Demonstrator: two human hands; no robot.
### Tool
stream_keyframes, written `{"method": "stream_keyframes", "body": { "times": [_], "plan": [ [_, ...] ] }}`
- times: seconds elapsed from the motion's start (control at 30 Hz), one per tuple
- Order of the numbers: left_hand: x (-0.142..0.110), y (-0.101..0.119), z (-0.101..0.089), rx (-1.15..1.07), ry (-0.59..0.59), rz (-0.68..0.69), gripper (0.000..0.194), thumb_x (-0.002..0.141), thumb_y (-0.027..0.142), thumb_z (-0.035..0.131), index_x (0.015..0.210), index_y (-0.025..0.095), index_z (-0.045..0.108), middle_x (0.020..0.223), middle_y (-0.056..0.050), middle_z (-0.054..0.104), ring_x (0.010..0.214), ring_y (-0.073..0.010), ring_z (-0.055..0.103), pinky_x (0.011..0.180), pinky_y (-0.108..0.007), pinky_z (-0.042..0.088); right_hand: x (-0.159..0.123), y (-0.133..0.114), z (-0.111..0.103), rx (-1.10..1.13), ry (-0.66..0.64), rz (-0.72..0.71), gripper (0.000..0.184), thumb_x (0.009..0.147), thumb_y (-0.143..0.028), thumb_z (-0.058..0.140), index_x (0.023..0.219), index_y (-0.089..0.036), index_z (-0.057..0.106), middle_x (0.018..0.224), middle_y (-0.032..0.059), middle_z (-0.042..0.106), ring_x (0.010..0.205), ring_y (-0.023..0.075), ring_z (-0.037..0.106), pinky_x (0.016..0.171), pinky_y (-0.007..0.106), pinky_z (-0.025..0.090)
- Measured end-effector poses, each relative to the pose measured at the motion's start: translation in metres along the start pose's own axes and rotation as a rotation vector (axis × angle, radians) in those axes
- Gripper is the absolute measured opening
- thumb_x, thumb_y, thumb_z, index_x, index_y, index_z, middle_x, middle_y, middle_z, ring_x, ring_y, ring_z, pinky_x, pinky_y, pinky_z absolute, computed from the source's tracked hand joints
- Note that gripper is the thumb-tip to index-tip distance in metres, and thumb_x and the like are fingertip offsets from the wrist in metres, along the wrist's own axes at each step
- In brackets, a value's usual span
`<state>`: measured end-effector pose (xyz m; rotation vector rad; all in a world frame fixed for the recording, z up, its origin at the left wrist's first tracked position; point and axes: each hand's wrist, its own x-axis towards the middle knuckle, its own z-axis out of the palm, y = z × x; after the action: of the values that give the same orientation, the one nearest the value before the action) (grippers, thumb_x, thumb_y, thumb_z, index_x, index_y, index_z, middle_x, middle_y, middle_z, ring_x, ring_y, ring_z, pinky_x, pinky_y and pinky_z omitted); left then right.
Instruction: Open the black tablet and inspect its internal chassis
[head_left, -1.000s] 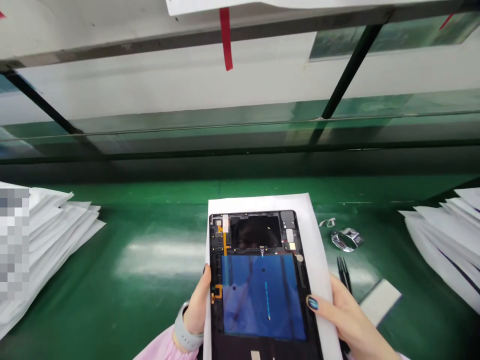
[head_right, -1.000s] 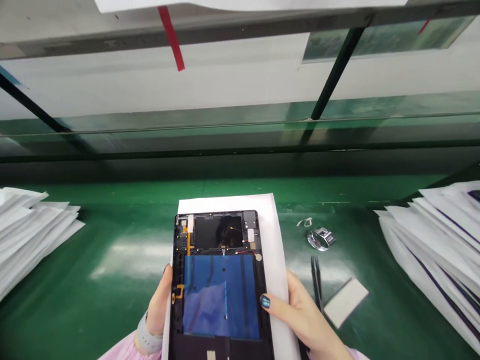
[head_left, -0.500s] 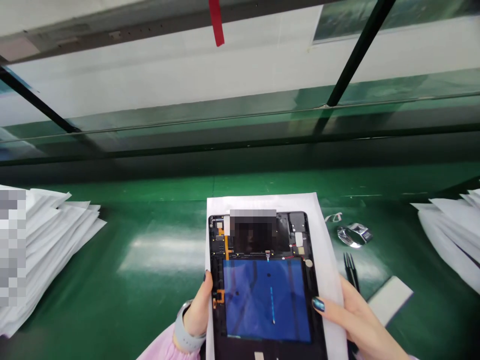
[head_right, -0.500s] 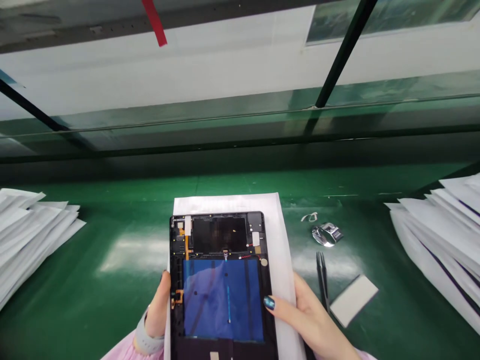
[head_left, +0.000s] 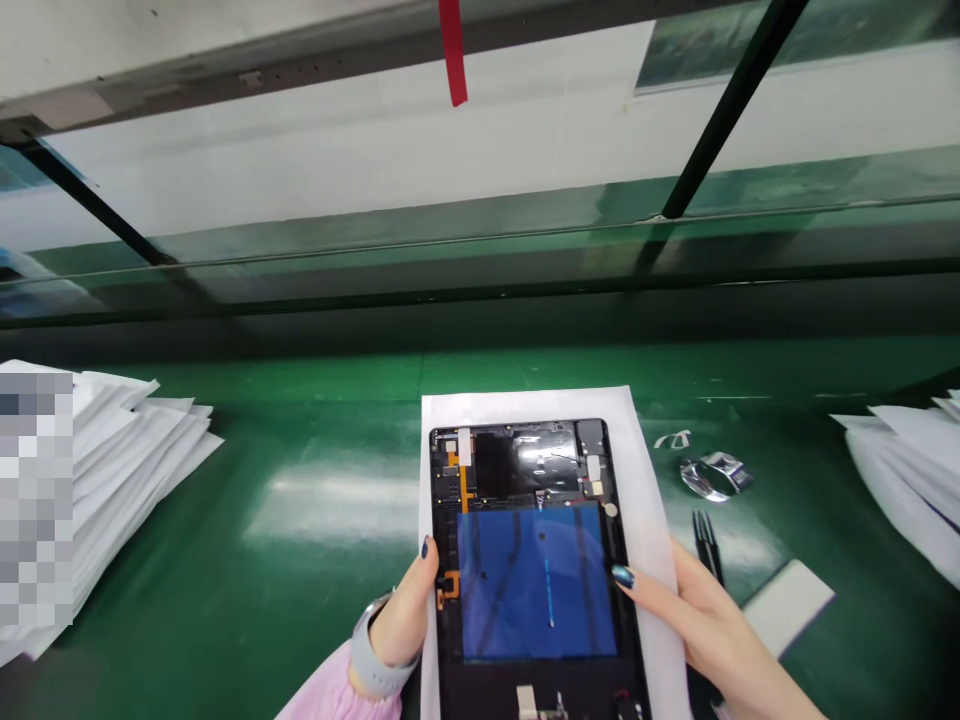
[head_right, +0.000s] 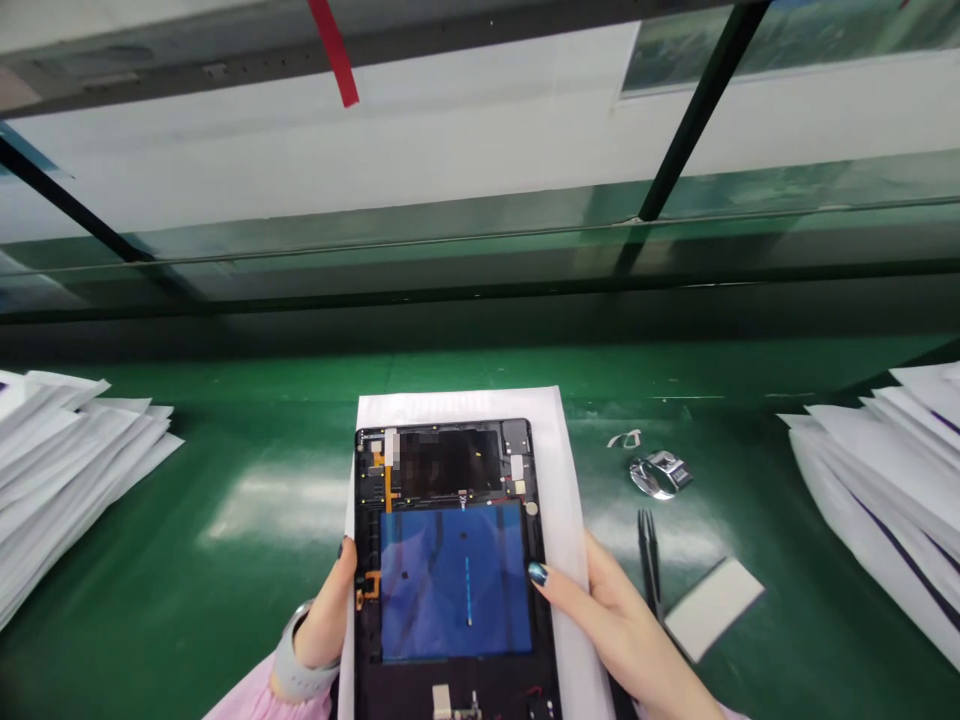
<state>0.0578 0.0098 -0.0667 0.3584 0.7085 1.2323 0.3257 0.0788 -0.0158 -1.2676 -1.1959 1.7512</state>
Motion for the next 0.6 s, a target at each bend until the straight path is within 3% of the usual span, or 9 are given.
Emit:
{"method": "stream_keyframes", "body": {
  "times": [0.17,0.37,0.47,0.6],
  "plan": [
    [0.005,0.005,0.014,0.058,-0.011,-0.013,0.045,0.085,0.057,0.066,0.111,0.021,0.077,0.134,-0.005,0.064,0.147,-0.0291,0.024,0.122,-0.041,-0.001,0.001,0.000,-0.001,-0.021,-0.007,-0.050,0.057,0.080,-0.061,0.074,0.125,-0.026,0.070,0.124,0.0086,0.071,0.129,0.0352,0.055,0.113,0.048,0.041],
    [0.005,0.008,0.029,-0.029,-0.028,-0.203,0.049,0.070,0.067,0.075,0.096,0.025,0.082,0.115,-0.006,0.074,0.136,-0.0357,0.045,0.121,-0.049,0.016,0.006,0.002,-0.008,-0.163,-0.130,-0.152,0.057,0.090,-0.061,0.062,0.134,-0.026,0.064,0.132,0.0092,0.066,0.125,0.0335,0.058,0.111,0.048,0.044],
    [0.004,0.006,0.025,0.007,0.164,-0.212,0.055,0.060,0.071,0.079,0.089,0.025,0.082,0.107,-0.007,0.077,0.133,-0.0374,0.049,0.119,-0.049,0.026,0.010,-0.001,-0.009,-0.217,-0.167,-0.231,0.054,0.094,-0.060,0.057,0.135,-0.026,0.063,0.131,0.0088,0.066,0.122,0.0319,0.059,0.110,0.047,0.044],
    [0.005,0.008,0.021,0.207,0.465,-0.034,0.055,0.052,0.069,0.084,0.082,0.023,0.080,0.100,-0.008,0.078,0.123,-0.0377,0.060,0.109,-0.047,0.045,0.013,-0.007,-0.005,-0.323,-0.126,-0.250,0.048,0.095,-0.058,0.055,0.125,-0.023,0.069,0.120,0.0097,0.071,0.110,0.0325,0.065,0.102,0.048,0.050]
  ]
}}
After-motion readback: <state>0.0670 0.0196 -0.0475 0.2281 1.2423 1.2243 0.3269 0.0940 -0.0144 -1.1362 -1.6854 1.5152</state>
